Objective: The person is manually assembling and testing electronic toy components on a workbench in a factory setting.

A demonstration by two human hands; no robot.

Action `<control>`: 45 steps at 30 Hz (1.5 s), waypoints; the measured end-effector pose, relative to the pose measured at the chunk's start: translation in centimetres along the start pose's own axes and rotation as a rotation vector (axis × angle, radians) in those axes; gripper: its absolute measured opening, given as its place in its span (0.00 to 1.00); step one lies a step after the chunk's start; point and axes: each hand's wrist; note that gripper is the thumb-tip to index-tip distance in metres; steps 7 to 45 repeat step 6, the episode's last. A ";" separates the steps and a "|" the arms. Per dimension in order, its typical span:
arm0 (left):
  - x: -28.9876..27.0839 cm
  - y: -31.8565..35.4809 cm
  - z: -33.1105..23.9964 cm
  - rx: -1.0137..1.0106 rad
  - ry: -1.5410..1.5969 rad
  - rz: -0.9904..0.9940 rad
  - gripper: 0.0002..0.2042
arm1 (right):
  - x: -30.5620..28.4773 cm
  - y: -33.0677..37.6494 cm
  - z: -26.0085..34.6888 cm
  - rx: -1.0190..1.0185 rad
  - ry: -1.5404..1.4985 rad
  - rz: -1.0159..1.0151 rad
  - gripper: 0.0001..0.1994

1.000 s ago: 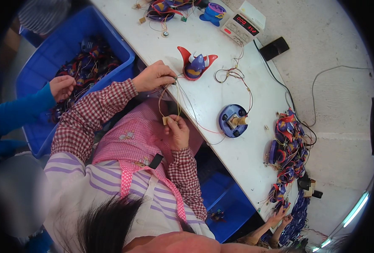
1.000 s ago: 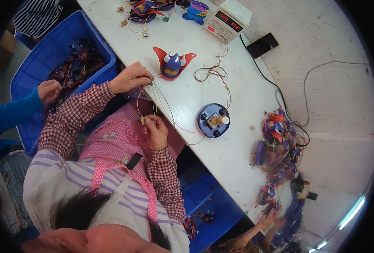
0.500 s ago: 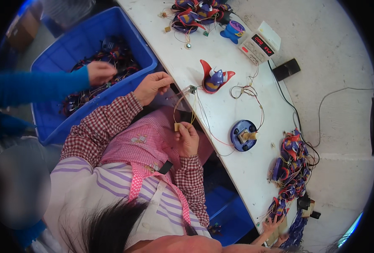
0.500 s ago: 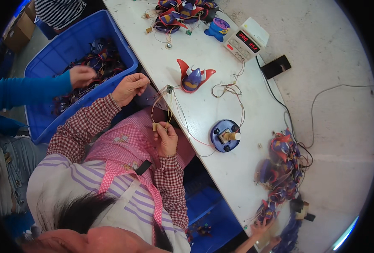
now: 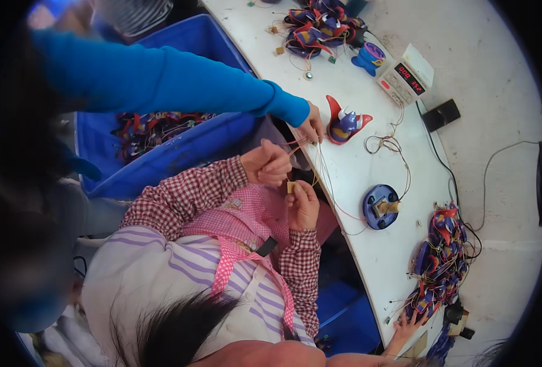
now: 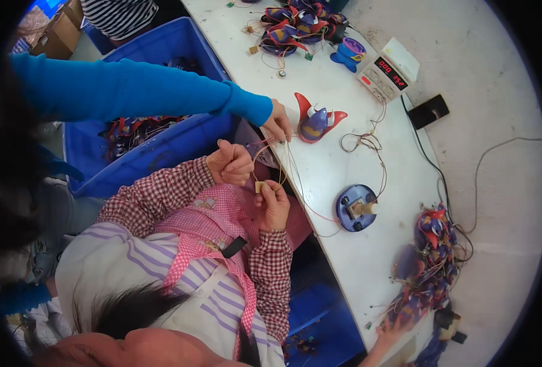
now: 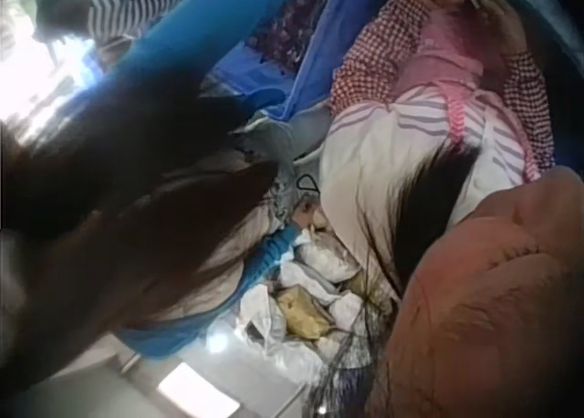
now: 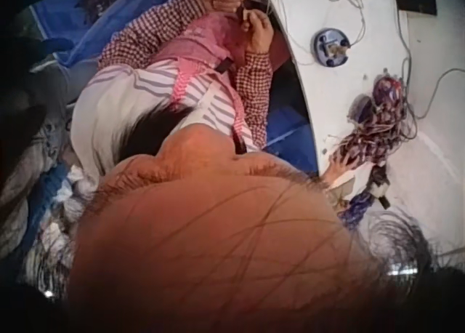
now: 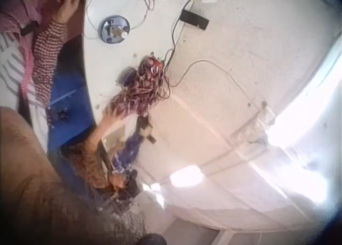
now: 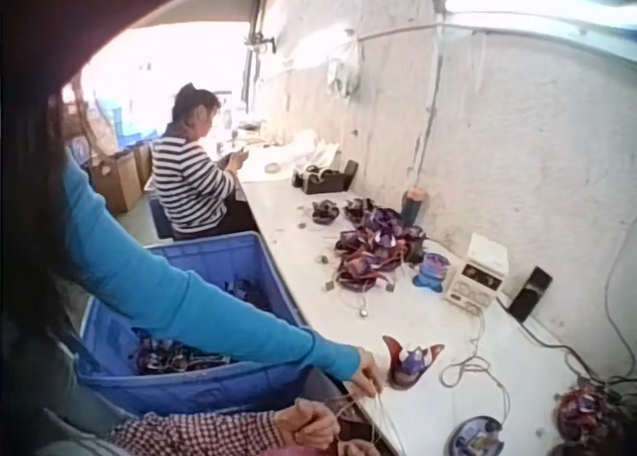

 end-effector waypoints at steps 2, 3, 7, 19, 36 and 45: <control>0.6 0.3 1.0 -0.015 0.064 0.115 0.27 | -0.4 0.6 -0.5 -0.008 -0.015 0.017 0.07; 1.0 0.1 1.2 -0.011 0.063 0.113 0.27 | -0.7 0.5 -0.5 -0.005 -0.013 0.020 0.07; 2.1 -0.7 1.0 -0.035 -0.051 0.146 0.29 | -1.3 -0.7 -0.5 -0.043 -0.018 0.090 0.09; 2.1 -0.7 1.0 -0.035 -0.051 0.146 0.29 | -1.3 -0.7 -0.5 -0.043 -0.018 0.090 0.09; 2.1 -0.7 1.0 -0.035 -0.051 0.146 0.29 | -1.3 -0.7 -0.5 -0.043 -0.018 0.090 0.09; 2.1 -0.7 1.0 -0.035 -0.051 0.146 0.29 | -1.3 -0.7 -0.5 -0.043 -0.018 0.090 0.09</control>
Point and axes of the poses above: each hand's wrist, its own y-axis away from the middle knuckle, its own x-axis out of the palm, z = x × y, and after that the axes turned 7 degrees about y, right-handed
